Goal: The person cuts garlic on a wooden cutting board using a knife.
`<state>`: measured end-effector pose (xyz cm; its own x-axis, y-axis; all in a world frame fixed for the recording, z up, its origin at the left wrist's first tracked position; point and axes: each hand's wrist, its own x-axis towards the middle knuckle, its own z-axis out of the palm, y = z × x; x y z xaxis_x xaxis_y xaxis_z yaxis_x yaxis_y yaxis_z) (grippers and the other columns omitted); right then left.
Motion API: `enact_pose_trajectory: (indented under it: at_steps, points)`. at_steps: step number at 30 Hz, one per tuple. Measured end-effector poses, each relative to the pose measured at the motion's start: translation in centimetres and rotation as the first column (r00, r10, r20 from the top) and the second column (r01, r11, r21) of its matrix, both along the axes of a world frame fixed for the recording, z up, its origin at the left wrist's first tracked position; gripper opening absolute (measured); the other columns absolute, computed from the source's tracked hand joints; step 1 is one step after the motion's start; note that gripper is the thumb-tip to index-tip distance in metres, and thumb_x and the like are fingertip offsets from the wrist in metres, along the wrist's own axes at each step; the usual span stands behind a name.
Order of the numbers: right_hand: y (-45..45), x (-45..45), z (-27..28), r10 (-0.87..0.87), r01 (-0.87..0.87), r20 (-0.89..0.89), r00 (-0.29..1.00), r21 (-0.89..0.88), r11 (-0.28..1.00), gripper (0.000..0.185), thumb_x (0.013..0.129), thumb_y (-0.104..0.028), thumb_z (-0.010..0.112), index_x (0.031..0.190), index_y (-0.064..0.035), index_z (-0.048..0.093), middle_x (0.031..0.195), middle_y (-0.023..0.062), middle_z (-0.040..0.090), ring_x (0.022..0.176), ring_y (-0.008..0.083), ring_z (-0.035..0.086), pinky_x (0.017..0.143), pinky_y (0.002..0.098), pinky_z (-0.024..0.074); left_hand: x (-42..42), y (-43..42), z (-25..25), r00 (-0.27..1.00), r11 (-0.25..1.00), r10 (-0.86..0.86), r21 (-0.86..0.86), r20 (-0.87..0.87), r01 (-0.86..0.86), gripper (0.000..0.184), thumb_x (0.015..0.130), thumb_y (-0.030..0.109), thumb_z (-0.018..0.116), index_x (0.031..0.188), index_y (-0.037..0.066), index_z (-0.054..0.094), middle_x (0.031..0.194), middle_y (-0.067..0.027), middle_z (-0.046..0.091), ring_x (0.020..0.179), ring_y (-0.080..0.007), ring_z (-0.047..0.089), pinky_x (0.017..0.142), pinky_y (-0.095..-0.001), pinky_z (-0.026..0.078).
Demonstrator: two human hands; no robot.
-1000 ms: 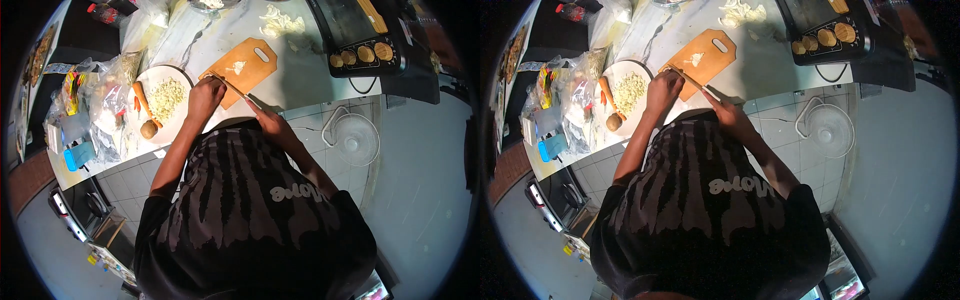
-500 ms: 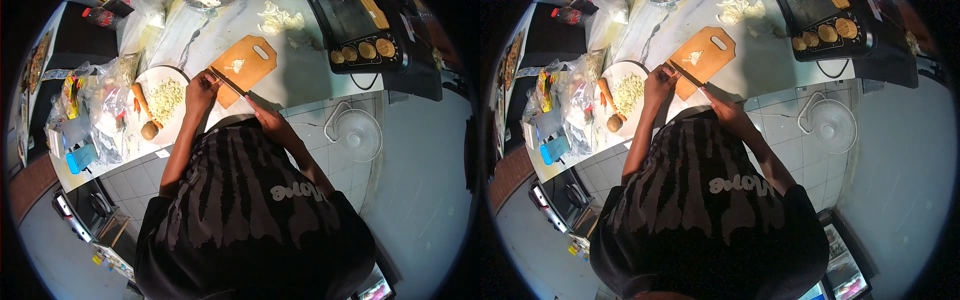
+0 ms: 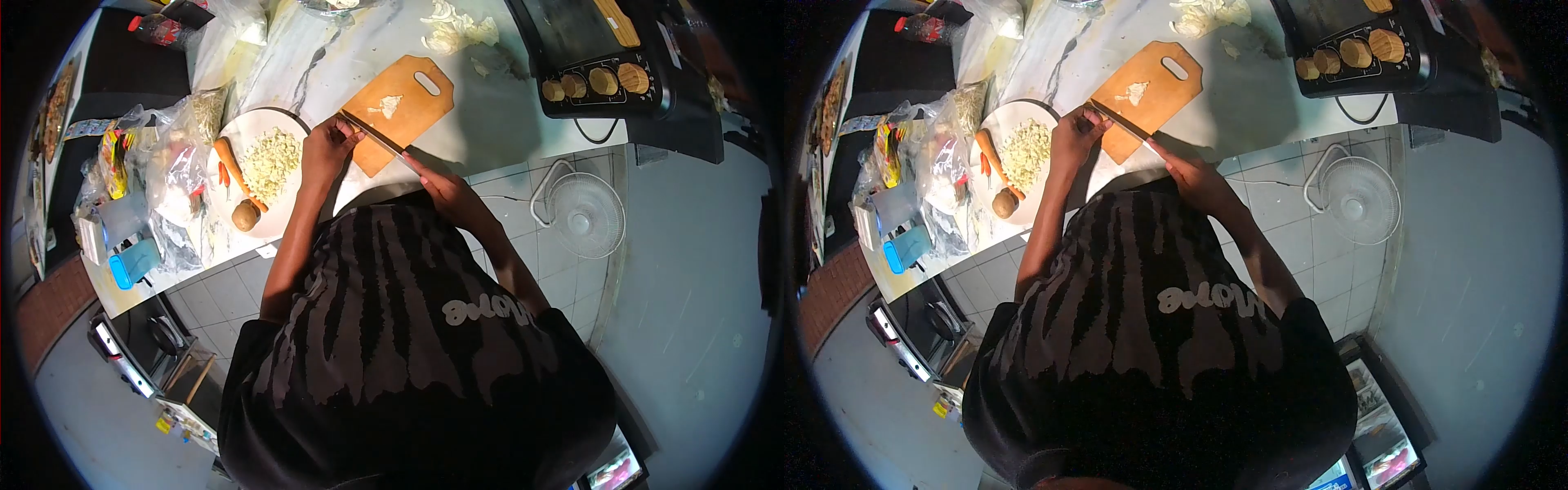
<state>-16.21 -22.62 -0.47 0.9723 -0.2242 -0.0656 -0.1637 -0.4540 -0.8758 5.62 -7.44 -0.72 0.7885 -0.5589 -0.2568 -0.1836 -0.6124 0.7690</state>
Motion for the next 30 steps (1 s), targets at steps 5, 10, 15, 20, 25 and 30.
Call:
enact_pose_trajectory:
  at_steps: [5,10,15,20,25,30]
  points:
    - [0.5,0.1,1.5,-0.007,-0.005,-0.262,0.965,-0.043,0.999,0.053,0.104,-0.013,0.045,0.154,-0.0309,0.043,0.109,0.0257,0.068,0.092,0.0446,0.068,0.079,0.0492,0.0551,-0.9,0.3,0.5,0.996,0.999,-0.036,0.013,0.085,0.035,0.026,0.086,0.023,0.082,0.087,0.003,0.066,0.068,-0.0064,0.063,0.057,-0.0168,0.053,0.056,-0.0324,0.042]
    - [1.2,-0.1,1.3,-0.070,0.030,-0.252,0.965,-0.159,0.987,0.062,0.097,-0.008,0.050,0.153,-0.0346,0.044,0.094,0.0255,0.067,0.082,0.0438,0.068,0.071,0.0506,0.0548,-1.9,0.8,-0.6,0.876,0.977,-0.130,-0.091,0.464,0.194,0.019,0.090,0.015,0.076,0.102,0.002,0.073,0.088,-0.0132,0.071,0.072,-0.0312,0.068,0.067,-0.0387,0.054]
    - [1.6,-0.1,1.4,-0.074,0.031,-0.293,0.953,-0.150,0.988,0.055,0.102,-0.013,0.048,0.152,-0.0355,0.045,0.095,0.0259,0.068,0.086,0.0427,0.069,0.073,0.0490,0.0549,-1.6,1.5,-1.4,0.810,0.963,-0.209,-0.030,0.549,0.269,0.015,0.091,0.016,0.074,0.100,0.004,0.076,0.083,-0.0090,0.067,0.074,-0.0291,0.068,0.061,-0.0389,0.054]
    - [2.2,-0.4,1.2,-0.104,0.066,-0.190,0.976,-0.200,0.978,0.063,0.096,-0.007,0.051,0.153,-0.0342,0.044,0.100,0.0240,0.066,0.087,0.0431,0.068,0.076,0.0485,0.0554,-2.5,1.8,0.1,0.752,0.951,-0.288,0.085,0.593,0.297,0.019,0.094,0.020,0.071,0.105,0.007,0.078,0.086,-0.0104,0.070,0.072,-0.0279,0.067,0.062,-0.0387,0.055]
    - [2.5,-0.1,1.8,-0.128,0.019,-0.382,0.915,-0.278,0.960,0.055,0.102,-0.013,0.049,0.153,-0.0358,0.045,0.100,0.0210,0.066,0.091,0.0397,0.068,0.080,0.0462,0.0559,-3.2,2.6,0.6,0.740,0.953,-0.296,0.129,0.603,0.276,0.026,0.095,0.024,0.069,0.116,0.011,0.077,0.087,-0.0108,0.070,0.070,-0.0277,0.066,0.063,-0.0382,0.055]
    - [2.6,-0.6,0.2,-0.142,0.073,-0.248,0.958,-0.267,0.961,0.055,0.102,-0.014,0.050,0.153,-0.0365,0.044,0.099,0.0213,0.066,0.084,0.0399,0.069,0.074,0.0463,0.0572,-3.3,3.1,0.2,0.743,0.951,-0.301,0.130,0.597,0.281,0.031,0.095,0.025,0.068,0.124,0.014,0.074,0.086,-0.0126,0.070,0.072,-0.0273,0.068,0.063,-0.0377,0.055]
